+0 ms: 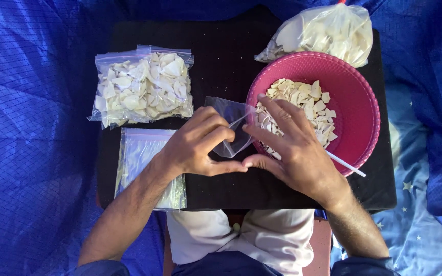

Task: Bagging small white food flakes into plastic zip-lock bags using a spoon and sealing them by hand.

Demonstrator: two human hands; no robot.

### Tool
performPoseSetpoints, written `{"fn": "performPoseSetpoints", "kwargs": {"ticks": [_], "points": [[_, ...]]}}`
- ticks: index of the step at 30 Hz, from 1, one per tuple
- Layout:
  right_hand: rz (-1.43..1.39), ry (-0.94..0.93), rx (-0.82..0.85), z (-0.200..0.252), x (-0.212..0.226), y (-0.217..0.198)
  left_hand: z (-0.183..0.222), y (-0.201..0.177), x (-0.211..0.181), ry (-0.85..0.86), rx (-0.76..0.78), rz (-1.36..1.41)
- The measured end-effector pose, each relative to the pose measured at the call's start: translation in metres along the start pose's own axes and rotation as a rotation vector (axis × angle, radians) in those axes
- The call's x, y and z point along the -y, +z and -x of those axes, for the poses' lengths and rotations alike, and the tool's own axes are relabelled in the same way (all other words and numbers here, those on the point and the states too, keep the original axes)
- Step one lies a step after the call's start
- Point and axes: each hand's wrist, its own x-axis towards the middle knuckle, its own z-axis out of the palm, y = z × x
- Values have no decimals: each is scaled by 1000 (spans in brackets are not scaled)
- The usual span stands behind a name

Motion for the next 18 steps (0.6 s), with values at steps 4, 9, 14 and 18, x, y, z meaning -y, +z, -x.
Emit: {"fn": "performPoseSetpoints", "kwargs": {"ticks": [4, 9, 14, 18], "points": [[178, -42, -81, -4, -1, -3, 0, -3, 1, 135, -76, -58], [25, -95, -67, -11, 4, -11, 0, -4, 0, 178, -55, -90], [19, -155, 29, -13, -1, -14, -1, -2, -3, 209, -25, -84], [-48, -202, 18, -16, -2, -19, 4, -1, 3, 192, -4, -96]]}}
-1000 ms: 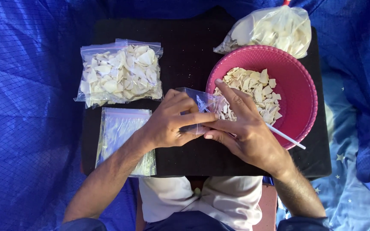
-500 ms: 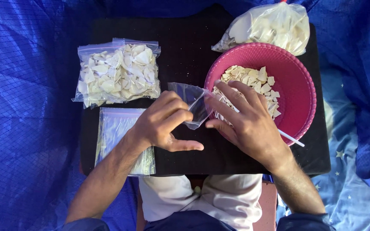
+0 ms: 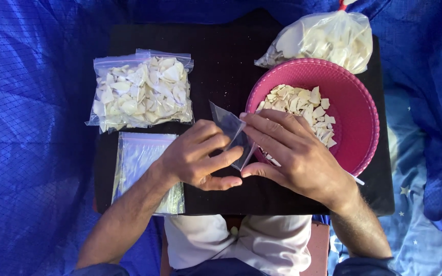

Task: Bagging small white food flakes into plastic zip-lock bags using a spoon and sealing them by hand.

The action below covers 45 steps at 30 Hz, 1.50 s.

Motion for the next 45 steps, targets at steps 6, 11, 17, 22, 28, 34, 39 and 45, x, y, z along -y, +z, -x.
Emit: {"fn": "performPoseSetpoints", "kwargs": {"ticks": [6, 11, 17, 22, 28, 34, 39, 45], "points": [[-87, -8, 52, -2, 1, -2, -2, -9, 1, 10, 45, -139], [-144, 0, 73, 4, 2, 4, -6, -10, -5, 30, 97, -229], [-89, 21, 35, 6, 0, -1, -3, -8, 2, 95, 3, -206], [-110, 36, 26, 6, 4, -1, 0, 0, -2, -56, -66, -122], [-268, 56, 66, 13, 1, -16, -11, -1, -8, -142, -75, 44], [475, 442, 254, 62, -43, -35, -11, 4, -8, -155, -3, -10], [356, 509, 547, 74, -54, -29, -5, 14, -10, -186, 57, 17], [571, 412, 237, 74, -65, -31, 3, 27, -9, -227, 96, 76]]}}
